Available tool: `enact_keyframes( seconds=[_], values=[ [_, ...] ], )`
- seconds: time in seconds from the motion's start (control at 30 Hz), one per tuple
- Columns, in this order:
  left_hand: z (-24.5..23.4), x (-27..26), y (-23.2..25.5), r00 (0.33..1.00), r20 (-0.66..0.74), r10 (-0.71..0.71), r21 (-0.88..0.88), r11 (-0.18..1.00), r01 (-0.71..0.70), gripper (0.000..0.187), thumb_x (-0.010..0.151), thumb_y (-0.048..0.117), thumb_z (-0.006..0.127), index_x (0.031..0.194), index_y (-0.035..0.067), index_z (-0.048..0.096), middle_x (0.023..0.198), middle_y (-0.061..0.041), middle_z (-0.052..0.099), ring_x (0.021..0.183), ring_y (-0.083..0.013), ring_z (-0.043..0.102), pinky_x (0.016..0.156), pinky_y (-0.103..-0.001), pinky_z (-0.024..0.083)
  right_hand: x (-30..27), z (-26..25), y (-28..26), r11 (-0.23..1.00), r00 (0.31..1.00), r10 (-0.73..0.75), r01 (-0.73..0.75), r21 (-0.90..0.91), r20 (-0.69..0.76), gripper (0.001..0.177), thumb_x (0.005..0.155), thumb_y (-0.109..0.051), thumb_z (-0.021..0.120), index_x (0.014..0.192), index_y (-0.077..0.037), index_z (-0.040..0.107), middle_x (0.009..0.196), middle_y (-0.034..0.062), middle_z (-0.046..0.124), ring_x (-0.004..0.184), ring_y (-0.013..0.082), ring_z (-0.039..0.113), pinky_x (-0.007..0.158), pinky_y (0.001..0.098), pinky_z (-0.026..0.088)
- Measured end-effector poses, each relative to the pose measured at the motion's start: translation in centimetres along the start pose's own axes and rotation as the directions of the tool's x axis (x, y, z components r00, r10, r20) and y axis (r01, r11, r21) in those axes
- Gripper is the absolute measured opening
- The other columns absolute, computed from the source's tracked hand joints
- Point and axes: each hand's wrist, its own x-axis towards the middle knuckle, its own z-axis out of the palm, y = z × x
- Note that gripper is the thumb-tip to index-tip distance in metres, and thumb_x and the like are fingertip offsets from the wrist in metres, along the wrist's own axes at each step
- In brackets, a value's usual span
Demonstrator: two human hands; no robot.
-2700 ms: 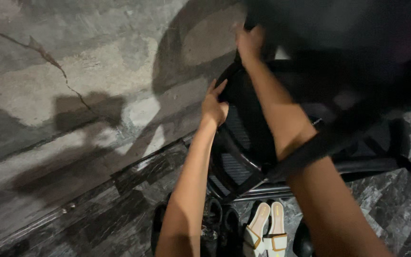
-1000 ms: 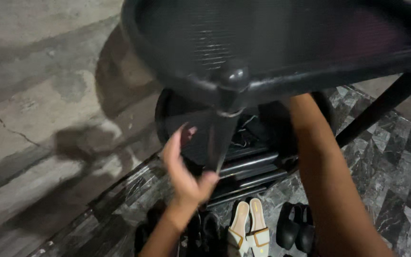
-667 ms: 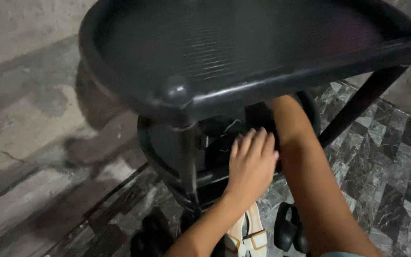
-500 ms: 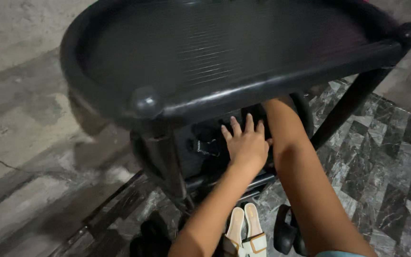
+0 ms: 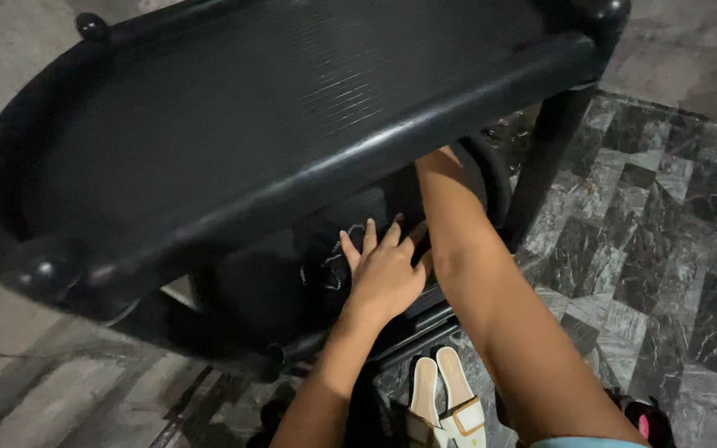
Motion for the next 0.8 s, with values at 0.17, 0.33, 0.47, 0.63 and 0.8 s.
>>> enact_keyframes(
  seconds=[0.17, 0.33, 0.47, 0.63, 0.8],
  values=[
    [0.7, 0.1, -0.6, 1.000, -0.020, 0.022, 0.017, 1.000, -0.022, 0.059, 0.095, 0.043, 0.053, 0.151, 0.028, 0.045, 0.162, -0.012, 0.034, 0.148, -0.0493, 0.020, 0.111, -0.078, -0.003, -0.1, 1.3, 0.2, 1.000, 1.000, 0.003, -0.003, -0.002, 0.004, 0.049, 0.094, -0.031, 0.075, 0.126, -0.001, 0.053, 0.120, 0.0182, 0.063, 0.110, 0.0291, 0.060, 0.095, 0.0409, 0.049],
    [0.6, -0.1, -0.5, 1.000, -0.007, 0.020, 0.076, 0.997, -0.019, 0.055, 0.097, 0.043, 0.053, 0.147, 0.021, 0.050, 0.165, -0.012, 0.033, 0.151, -0.0485, 0.019, 0.114, -0.076, -0.001, -0.3, 1.3, 0.7, 0.999, 1.000, -0.022, 0.022, -0.030, 0.012, 0.049, 0.094, -0.030, 0.075, 0.127, -0.001, 0.052, 0.121, 0.0188, 0.063, 0.111, 0.0300, 0.061, 0.096, 0.0416, 0.049],
    [-0.1, -0.2, 0.1, 1.000, 0.016, 0.000, -0.014, 1.000, 0.001, 0.057, 0.094, 0.043, 0.052, 0.149, 0.025, 0.047, 0.161, -0.013, 0.032, 0.148, -0.0490, 0.019, 0.112, -0.076, -0.002, -0.6, 0.0, 0.9, 0.997, 0.998, -0.059, 0.059, -0.042, 0.009, 0.050, 0.093, -0.029, 0.075, 0.128, -0.001, 0.052, 0.121, 0.0193, 0.064, 0.111, 0.0307, 0.061, 0.096, 0.0421, 0.049],
    [-0.9, -0.2, 0.2, 0.981, 0.171, -0.093, -0.120, 0.986, 0.114, 0.062, 0.098, 0.048, 0.044, 0.157, 0.031, 0.042, 0.152, -0.013, 0.048, 0.143, -0.0440, 0.039, 0.118, -0.068, 0.019, -2.2, -2.3, 2.6, 0.995, 0.996, -0.086, 0.086, -0.046, 0.005, 0.050, 0.093, -0.027, 0.075, 0.129, 0.000, 0.051, 0.121, 0.0199, 0.064, 0.112, 0.0316, 0.061, 0.096, 0.0427, 0.050],
    [-1.4, -0.6, 0.5, 0.999, 0.041, -0.035, -0.049, 0.998, 0.037, 0.059, 0.097, 0.047, 0.048, 0.153, 0.028, 0.045, 0.157, -0.015, 0.039, 0.144, -0.0462, 0.029, 0.116, -0.072, 0.009, -1.4, -3.0, 1.8, 0.992, 0.993, -0.120, 0.119, -0.042, -0.003, 0.051, 0.093, -0.026, 0.075, 0.130, 0.000, 0.050, 0.122, 0.0205, 0.064, 0.112, 0.0324, 0.062, 0.096, 0.0434, 0.050]
  ],
)
